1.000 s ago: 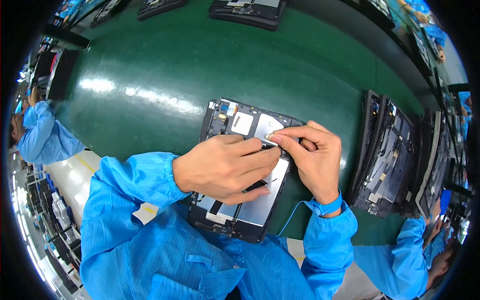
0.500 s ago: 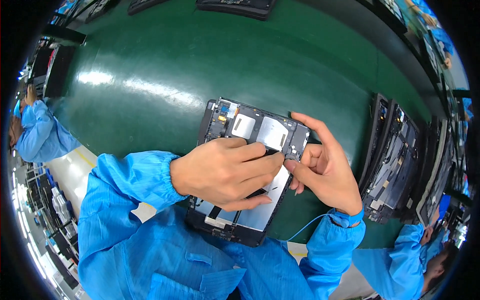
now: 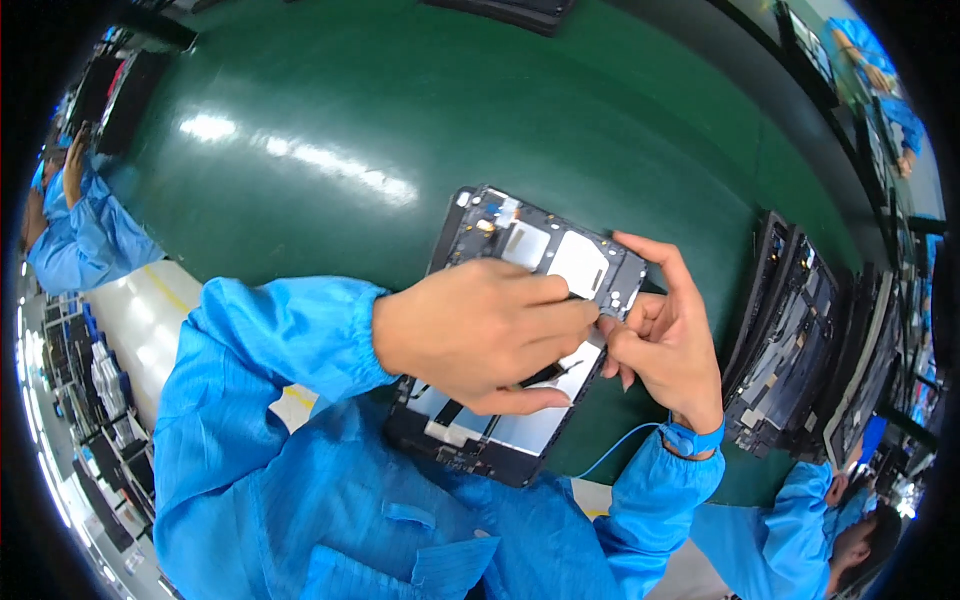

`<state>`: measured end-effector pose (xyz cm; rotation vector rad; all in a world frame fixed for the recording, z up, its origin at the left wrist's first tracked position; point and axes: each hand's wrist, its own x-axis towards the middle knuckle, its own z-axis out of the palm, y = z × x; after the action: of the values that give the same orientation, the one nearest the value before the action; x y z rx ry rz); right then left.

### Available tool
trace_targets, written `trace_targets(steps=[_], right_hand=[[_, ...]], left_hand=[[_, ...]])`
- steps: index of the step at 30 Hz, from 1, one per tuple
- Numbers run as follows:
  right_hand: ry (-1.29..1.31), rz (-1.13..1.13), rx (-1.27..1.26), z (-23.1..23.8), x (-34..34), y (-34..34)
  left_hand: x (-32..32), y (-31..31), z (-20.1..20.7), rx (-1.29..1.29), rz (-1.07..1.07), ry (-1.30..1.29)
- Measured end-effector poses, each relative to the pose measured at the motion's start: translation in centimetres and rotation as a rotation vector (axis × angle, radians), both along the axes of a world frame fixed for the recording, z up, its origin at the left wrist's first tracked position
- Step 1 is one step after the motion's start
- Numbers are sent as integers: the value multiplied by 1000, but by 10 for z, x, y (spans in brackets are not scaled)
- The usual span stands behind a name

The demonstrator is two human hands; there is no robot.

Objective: The person connects internal cables and components inside tablet casings by hand, places each assembled tablet onto the conveyor belt, and takes another tablet casing to assemble.

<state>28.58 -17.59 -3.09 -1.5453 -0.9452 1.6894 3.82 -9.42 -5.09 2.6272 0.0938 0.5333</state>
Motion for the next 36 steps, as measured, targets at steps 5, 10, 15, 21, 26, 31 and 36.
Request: trace_targets(steps=[5, 10, 15, 21, 26, 31, 36], right_hand=[[-101, -211, 172, 0, -17, -20], [-716, -239, 869, 2, -37, -36], [-646, 381, 1128, 20, -105, -1], [-674, 325, 1015, 4, -118, 24], [-647, 195, 959, 8, -113, 11], [-679, 101, 1005, 7, -113, 10], [-679, 33, 1044, -5, -109, 7]], left_hand=[[-25, 14, -3, -334, 180, -293], [-106, 6, 2, -100, 271, -295], [-125, -12, -13, -56, 243, -208], [-91, -28, 2, -518, 731, -42], [-89, -22, 20, -920, 820, 90], [-77, -31, 7, -910, 814, -19], [-68, -36, 4, -964, 855, -38]])
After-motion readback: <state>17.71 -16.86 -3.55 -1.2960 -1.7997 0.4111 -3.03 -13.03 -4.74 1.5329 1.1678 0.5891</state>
